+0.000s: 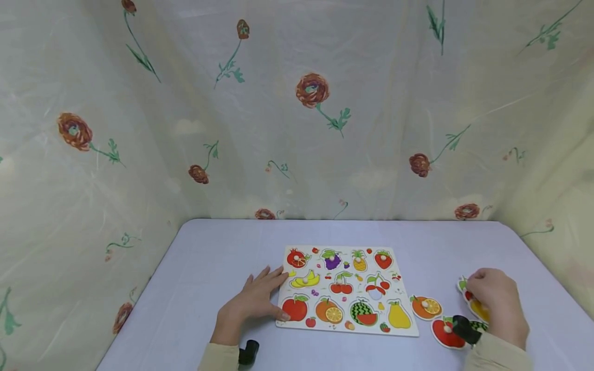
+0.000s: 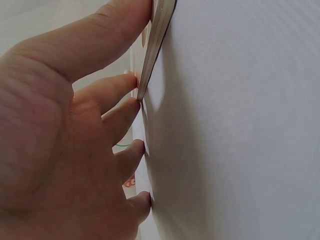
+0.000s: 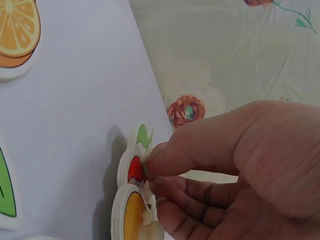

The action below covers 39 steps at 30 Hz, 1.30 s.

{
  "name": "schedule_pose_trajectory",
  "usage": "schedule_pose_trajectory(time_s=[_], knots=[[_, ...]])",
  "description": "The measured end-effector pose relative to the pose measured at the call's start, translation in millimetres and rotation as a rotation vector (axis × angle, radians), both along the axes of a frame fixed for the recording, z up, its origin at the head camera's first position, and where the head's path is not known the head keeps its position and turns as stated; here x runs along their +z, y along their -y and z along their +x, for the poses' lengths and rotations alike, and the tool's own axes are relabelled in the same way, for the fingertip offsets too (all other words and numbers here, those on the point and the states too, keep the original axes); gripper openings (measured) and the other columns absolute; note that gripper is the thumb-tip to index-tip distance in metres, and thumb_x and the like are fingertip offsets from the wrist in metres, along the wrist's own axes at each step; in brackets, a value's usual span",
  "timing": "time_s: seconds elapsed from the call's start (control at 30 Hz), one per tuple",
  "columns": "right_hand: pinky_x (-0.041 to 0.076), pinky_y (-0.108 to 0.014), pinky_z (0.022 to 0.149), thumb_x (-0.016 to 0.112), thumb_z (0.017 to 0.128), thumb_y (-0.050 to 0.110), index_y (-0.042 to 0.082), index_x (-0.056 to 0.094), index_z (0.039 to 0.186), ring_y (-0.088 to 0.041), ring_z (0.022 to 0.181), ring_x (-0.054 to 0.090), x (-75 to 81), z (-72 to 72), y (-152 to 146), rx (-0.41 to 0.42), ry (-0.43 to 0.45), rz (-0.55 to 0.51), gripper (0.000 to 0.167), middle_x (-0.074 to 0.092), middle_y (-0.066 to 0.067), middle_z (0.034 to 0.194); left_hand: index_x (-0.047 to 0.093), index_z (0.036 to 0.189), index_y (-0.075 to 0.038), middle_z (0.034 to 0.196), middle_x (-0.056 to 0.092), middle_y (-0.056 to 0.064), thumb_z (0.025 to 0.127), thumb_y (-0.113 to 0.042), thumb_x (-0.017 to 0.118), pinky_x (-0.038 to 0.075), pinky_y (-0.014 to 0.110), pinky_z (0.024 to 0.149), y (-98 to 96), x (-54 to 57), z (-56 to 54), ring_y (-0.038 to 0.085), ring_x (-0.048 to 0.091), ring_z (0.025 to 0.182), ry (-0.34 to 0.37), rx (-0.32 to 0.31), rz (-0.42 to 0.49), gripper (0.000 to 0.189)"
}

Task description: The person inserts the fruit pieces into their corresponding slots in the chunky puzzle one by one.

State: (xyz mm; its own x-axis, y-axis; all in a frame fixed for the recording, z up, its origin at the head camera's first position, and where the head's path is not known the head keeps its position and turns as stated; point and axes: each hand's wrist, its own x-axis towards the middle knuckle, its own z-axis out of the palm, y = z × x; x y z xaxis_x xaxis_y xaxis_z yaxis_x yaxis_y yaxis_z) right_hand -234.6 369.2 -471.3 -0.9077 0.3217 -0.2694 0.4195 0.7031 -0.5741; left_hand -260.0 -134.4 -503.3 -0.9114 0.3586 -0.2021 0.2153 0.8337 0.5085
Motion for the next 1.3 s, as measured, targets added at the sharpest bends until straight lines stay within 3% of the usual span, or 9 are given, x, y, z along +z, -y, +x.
schedule_pose_trajectory(time_s=[0.33, 0.53, 0.77, 1.07, 1.3], knots=[[0.044, -0.029, 0.056, 0.055, 0.091, 0.017, -0.008, 0.063, 0.101, -0.027, 0.078, 0.054, 4.2, -8.7, 9, 0.023, -0.083, 0.024, 0.028, 0.063, -0.020, 0.087, 0.041, 0.152, -0.021, 0.164, 0.032, 0.000, 0.067, -0.045, 0.088, 0.009, 0.069, 0.121, 0.0, 0.1, 0.9, 0.033, 0.015, 0.155, -0.005, -0.003, 0.003, 0.100], [0.044, -0.029, 0.056, 0.054, 0.091, 0.016, -0.006, 0.063, 0.101, -0.026, 0.075, 0.054, 6.3, -12.2, 18, 0.059, -0.084, 0.021, 0.026, 0.064, -0.015, 0.083, 0.041, 0.152, -0.021, 0.164, 0.032, 0.000, 0.067, -0.045, 0.088, 0.009, 0.068, 0.121, -0.4, -0.6, 1.0, 0.032, 0.015, 0.155, -0.002, 0.001, 0.003, 0.100], [0.042, -0.028, 0.058, 0.060, 0.091, 0.020, -0.006, 0.064, 0.105, -0.030, 0.085, 0.050, 8.3, -15.6, 25, 0.082, -0.080, 0.023, 0.030, 0.064, -0.020, 0.092, 0.041, 0.152, -0.021, 0.164, 0.032, 0.000, 0.067, -0.045, 0.088, 0.009, 0.068, 0.122, -0.5, -1.6, 1.2, 0.032, 0.015, 0.155, -0.007, 0.003, 0.003, 0.100], [0.038, -0.030, 0.059, 0.062, 0.089, 0.021, 0.000, 0.065, 0.094, -0.026, 0.080, 0.050, 9.8, -17.9, 31, 0.156, -0.069, 0.039, 0.022, 0.061, -0.009, 0.078, 0.042, 0.152, -0.021, 0.163, 0.032, 0.001, 0.067, -0.045, 0.088, 0.009, 0.068, 0.121, -1.3, 0.2, 1.3, 0.033, 0.015, 0.155, -0.005, 0.006, 0.000, 0.100], [0.038, -0.030, 0.060, 0.063, 0.090, 0.019, 0.001, 0.064, 0.096, -0.024, 0.080, 0.050, 9.9, -20.5, 43, 0.188, -0.061, 0.011, 0.018, 0.063, -0.007, 0.079, 0.042, 0.152, -0.021, 0.163, 0.032, 0.001, 0.067, -0.044, 0.088, 0.009, 0.068, 0.121, -1.8, 0.4, 1.2, 0.032, 0.015, 0.155, -0.009, 0.006, -0.008, 0.099]])
